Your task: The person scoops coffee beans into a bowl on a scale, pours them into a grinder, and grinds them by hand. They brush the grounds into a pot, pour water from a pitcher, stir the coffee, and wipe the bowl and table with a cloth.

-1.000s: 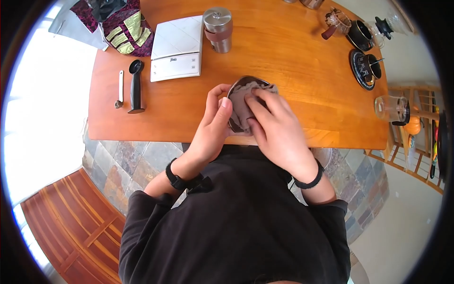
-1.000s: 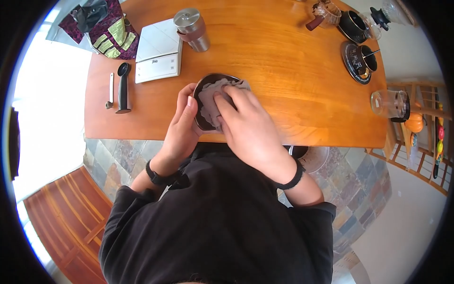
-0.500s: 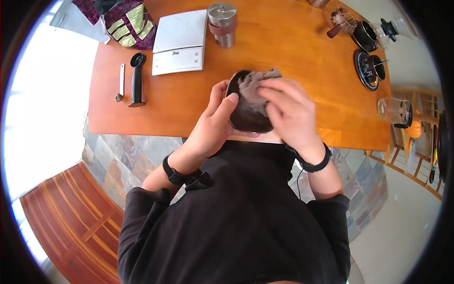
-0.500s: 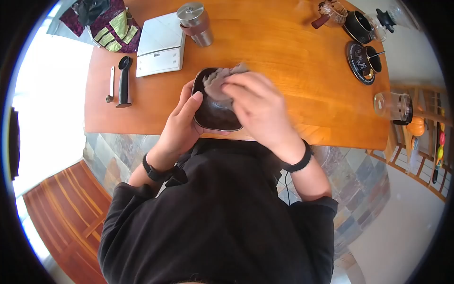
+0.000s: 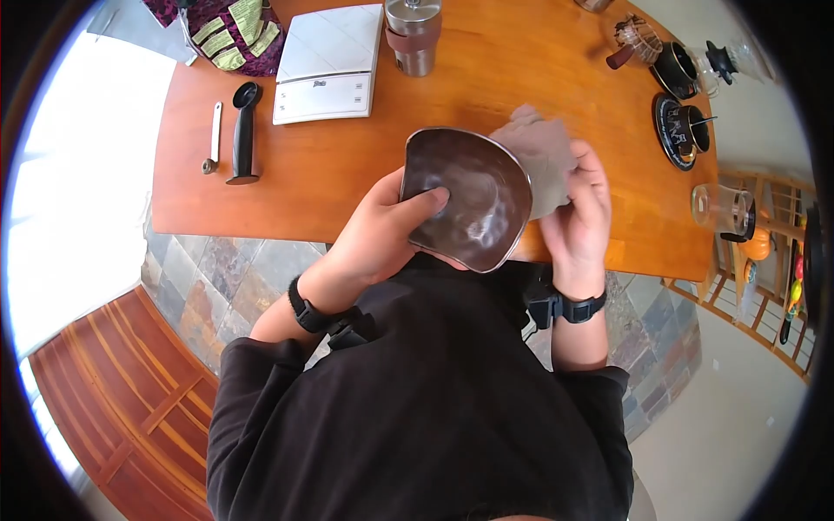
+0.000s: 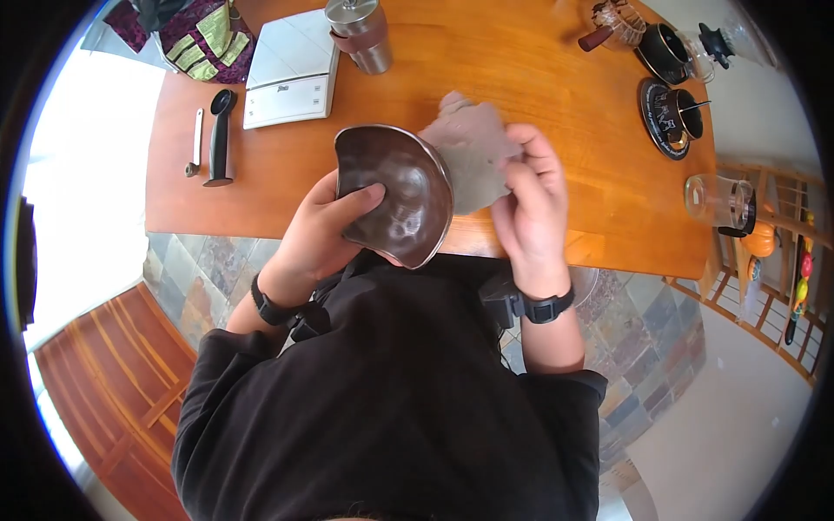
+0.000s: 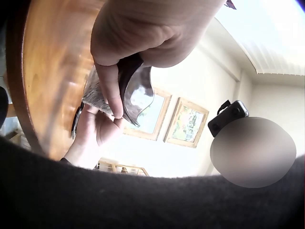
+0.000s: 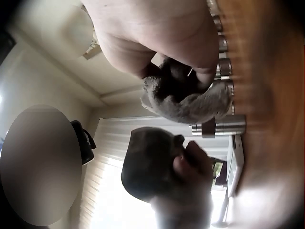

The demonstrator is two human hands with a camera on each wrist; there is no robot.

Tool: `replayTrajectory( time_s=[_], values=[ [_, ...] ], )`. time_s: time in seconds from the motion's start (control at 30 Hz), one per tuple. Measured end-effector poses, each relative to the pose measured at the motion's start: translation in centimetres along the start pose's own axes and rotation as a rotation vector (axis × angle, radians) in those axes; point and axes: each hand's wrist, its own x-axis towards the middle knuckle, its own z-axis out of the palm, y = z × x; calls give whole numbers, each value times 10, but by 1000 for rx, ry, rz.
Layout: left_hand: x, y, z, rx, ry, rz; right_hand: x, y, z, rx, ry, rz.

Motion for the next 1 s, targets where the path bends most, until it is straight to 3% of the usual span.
replayTrajectory(
  time_s=[0.1, 0.2, 0.27, 0.5, 0.67, 0.73, 0.8, 0.83, 0.93, 1.0],
  values=[
    [1, 2, -5, -116, -92, -81, -4, 14, 3, 32, -41, 74],
    [3, -1, -6, -51, 9, -83, -4, 18, 2, 0, -49, 167],
    [5, -8, -11, -71, -28, -23, -5, 16, 11, 15, -69, 176],
    [5, -11, -19, -141, -19, -45, -6, 18, 20, -21, -63, 154],
    [5, -6, -29, -252, -191, -68, -10, 18, 12, 69, -99, 235],
    [3, -1, -24, -223, -79, -75, -10, 21, 15, 165, -178, 310],
    [6, -4, -22, -198, 40, -110, -17, 23, 27, 52, 32, 286],
    [5, -5, -25, -80, 37, -148, -19, 25, 26, 59, 11, 288],
    [5, -9, -33, 172, -116, -134, -19, 28, 22, -253, -81, -27],
    [2, -10, -32, 251, -167, -187, -14, 27, 25, -297, -50, -20]
  ],
)
